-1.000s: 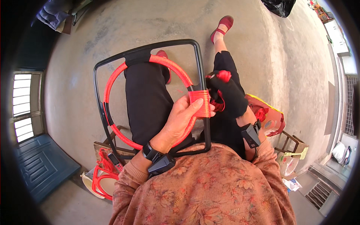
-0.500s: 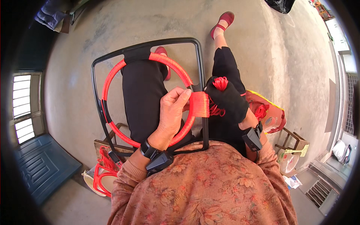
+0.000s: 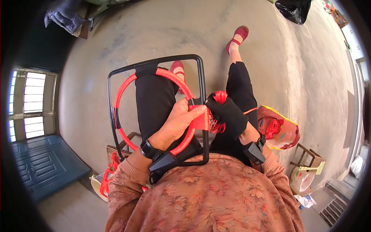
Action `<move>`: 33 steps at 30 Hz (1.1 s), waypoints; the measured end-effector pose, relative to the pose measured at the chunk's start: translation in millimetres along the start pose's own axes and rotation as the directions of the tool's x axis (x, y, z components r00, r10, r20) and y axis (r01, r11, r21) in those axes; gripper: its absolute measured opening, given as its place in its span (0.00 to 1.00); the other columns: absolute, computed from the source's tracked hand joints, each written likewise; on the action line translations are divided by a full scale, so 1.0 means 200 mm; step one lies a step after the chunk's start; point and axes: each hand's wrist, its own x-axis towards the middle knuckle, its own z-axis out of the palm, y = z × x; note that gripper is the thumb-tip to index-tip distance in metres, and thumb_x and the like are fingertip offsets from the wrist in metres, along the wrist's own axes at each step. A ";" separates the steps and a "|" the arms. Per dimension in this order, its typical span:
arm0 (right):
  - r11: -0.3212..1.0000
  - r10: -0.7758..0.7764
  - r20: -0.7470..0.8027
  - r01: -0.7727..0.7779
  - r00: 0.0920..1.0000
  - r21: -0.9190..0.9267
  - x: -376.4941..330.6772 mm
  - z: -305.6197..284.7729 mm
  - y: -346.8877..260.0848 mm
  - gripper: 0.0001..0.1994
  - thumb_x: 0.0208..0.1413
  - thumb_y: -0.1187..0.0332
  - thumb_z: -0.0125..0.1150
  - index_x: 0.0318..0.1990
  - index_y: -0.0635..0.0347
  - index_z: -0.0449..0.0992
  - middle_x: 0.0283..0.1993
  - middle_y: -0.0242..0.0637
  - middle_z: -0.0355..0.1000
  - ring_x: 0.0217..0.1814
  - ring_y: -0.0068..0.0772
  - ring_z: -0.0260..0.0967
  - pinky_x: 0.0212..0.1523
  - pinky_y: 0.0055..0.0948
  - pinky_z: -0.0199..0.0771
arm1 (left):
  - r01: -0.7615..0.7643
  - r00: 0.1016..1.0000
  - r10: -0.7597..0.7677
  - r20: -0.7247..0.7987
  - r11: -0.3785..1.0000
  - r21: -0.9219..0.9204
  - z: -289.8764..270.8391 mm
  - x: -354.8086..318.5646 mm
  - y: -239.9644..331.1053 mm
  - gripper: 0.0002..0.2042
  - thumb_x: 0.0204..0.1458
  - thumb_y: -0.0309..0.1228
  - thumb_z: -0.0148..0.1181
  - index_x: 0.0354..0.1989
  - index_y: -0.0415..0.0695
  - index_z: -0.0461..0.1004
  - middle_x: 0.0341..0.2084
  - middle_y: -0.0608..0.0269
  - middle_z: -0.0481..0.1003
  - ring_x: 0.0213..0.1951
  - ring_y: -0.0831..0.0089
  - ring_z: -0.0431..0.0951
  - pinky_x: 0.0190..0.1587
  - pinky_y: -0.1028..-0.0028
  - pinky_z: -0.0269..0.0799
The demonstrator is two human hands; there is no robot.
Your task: Weaving red plastic cord around a black circular metal frame to create furniture components.
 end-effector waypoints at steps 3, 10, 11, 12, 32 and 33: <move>0.987 0.000 0.007 -0.001 1.000 0.159 0.00 -0.07 0.02 0.09 0.60 0.62 0.59 0.36 0.57 0.76 0.26 0.24 0.70 0.28 0.16 0.65 0.29 0.21 0.65 | -0.003 0.999 0.003 -0.041 1.000 -0.006 0.02 -0.04 -0.03 0.10 0.62 0.27 0.56 0.49 0.36 0.68 0.37 0.59 0.77 0.37 0.73 0.81 0.39 0.73 0.80; 0.897 -0.320 -0.413 0.132 0.853 -0.422 0.13 -0.24 -0.13 0.12 0.61 0.65 0.59 0.47 0.63 0.76 0.31 0.34 0.76 0.28 0.25 0.72 0.31 0.26 0.73 | -0.325 0.892 0.348 -0.288 0.937 0.125 0.03 -0.05 -0.13 0.09 0.65 0.25 0.48 0.50 0.37 0.70 0.38 0.65 0.76 0.37 0.81 0.77 0.39 0.77 0.77; 0.811 -0.398 -0.423 0.096 0.814 -0.577 0.15 -0.23 -0.17 0.12 0.61 0.65 0.58 0.47 0.64 0.76 0.31 0.34 0.76 0.28 0.25 0.73 0.31 0.26 0.74 | -0.355 0.874 0.402 -0.271 0.912 0.207 0.03 -0.05 -0.13 0.09 0.65 0.24 0.49 0.49 0.37 0.73 0.38 0.67 0.77 0.35 0.82 0.77 0.37 0.78 0.77; 0.850 -0.407 -0.370 0.198 0.835 -0.488 0.19 -0.20 -0.21 0.12 0.62 0.65 0.58 0.46 0.64 0.76 0.32 0.35 0.76 0.28 0.25 0.73 0.30 0.26 0.74 | -0.369 0.840 0.471 -0.269 0.860 0.354 0.03 -0.05 -0.13 0.08 0.64 0.23 0.51 0.48 0.37 0.74 0.36 0.66 0.77 0.34 0.81 0.78 0.37 0.77 0.77; 0.921 -0.300 -0.386 0.160 0.872 -0.354 0.33 0.09 -0.33 0.08 0.59 0.62 0.63 0.38 0.56 0.76 0.19 0.26 0.65 0.18 0.18 0.63 0.19 0.25 0.64 | -0.416 0.725 0.688 0.030 0.403 0.815 -0.05 -0.03 -0.11 0.08 0.58 0.20 0.57 0.44 0.38 0.75 0.26 0.53 0.79 0.28 0.67 0.82 0.32 0.72 0.77; 0.925 -0.300 -0.393 0.164 0.869 -0.343 0.33 0.09 -0.33 0.09 0.59 0.62 0.63 0.38 0.56 0.76 0.19 0.26 0.65 0.18 0.18 0.63 0.18 0.26 0.64 | -0.416 0.716 0.697 0.044 0.375 0.829 -0.05 -0.02 -0.11 0.07 0.58 0.20 0.57 0.44 0.38 0.75 0.25 0.53 0.78 0.28 0.66 0.82 0.32 0.72 0.77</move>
